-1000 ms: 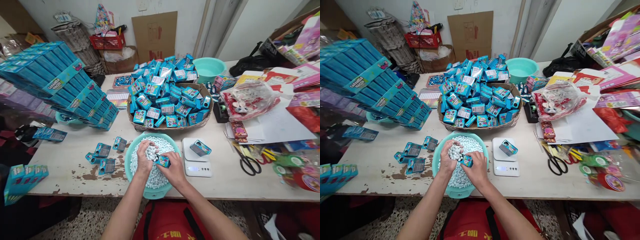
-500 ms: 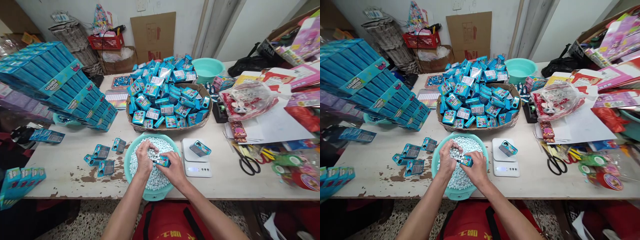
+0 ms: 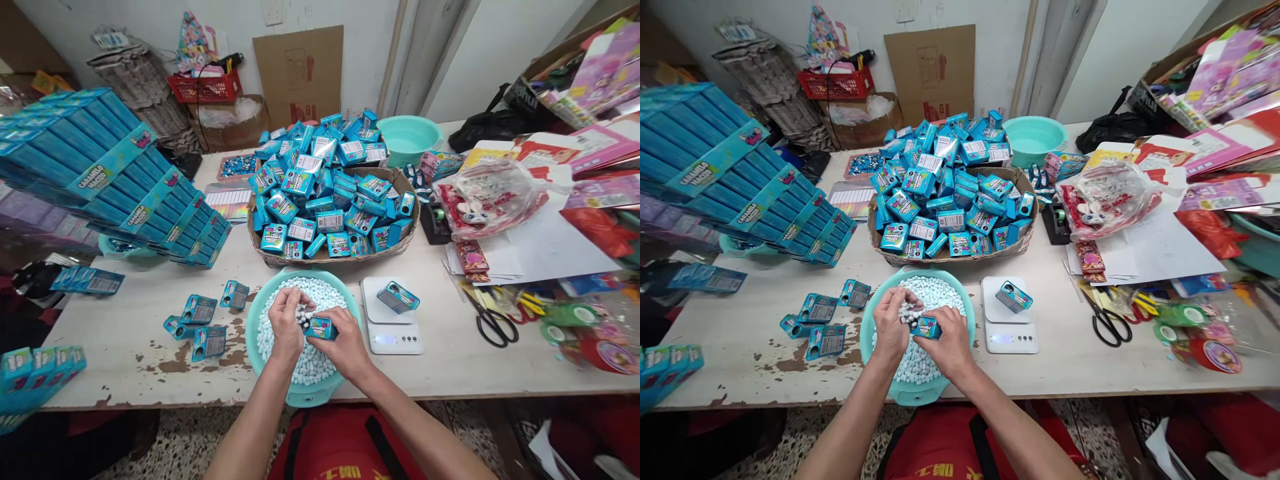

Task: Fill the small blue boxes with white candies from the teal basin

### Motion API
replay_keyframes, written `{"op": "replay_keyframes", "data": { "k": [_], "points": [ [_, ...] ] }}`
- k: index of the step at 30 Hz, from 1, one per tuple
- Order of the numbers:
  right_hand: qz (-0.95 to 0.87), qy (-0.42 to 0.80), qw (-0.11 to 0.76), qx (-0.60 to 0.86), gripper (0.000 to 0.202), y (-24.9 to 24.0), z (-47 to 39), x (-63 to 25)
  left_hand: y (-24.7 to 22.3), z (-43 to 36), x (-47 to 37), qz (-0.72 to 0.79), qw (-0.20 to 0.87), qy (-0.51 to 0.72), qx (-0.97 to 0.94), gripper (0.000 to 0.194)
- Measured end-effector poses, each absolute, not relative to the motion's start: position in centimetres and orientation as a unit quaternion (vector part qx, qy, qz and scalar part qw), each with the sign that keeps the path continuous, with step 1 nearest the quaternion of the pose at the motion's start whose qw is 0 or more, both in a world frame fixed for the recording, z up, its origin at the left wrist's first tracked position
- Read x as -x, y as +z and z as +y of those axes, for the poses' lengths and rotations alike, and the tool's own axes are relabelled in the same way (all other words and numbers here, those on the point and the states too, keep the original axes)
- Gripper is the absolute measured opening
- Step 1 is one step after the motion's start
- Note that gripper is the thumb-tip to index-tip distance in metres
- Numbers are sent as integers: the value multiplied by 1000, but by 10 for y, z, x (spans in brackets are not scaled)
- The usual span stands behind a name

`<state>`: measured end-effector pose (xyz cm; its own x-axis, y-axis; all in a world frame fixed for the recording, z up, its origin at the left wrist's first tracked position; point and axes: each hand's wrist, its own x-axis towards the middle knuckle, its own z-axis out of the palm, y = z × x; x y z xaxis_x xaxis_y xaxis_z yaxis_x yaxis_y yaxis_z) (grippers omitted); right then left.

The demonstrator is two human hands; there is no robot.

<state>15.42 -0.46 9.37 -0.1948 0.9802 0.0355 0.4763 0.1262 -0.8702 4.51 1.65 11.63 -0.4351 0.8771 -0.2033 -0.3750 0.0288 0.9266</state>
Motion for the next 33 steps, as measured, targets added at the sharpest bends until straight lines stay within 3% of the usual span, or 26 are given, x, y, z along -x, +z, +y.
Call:
{"op": "replay_keyframes", "data": {
  "k": [15, 21, 28, 33],
  "points": [
    [-645, 401, 384, 525, 34, 100, -7, -159, 134, 10, -46, 498, 500, 666, -245, 21],
    [-650, 384, 394, 524, 36, 94, -7, -166, 137, 18, -37, 507, 459, 687, -246, 22],
    [-593, 451, 447, 494, 37, 78, -3, -176, 88, 25, -10, 616, 431, 615, -240, 28],
    [-576, 483, 450, 482, 37, 76, -9, -181, 22, 33, 4, 707, 255, 404, -521, 22]
  ]
}}
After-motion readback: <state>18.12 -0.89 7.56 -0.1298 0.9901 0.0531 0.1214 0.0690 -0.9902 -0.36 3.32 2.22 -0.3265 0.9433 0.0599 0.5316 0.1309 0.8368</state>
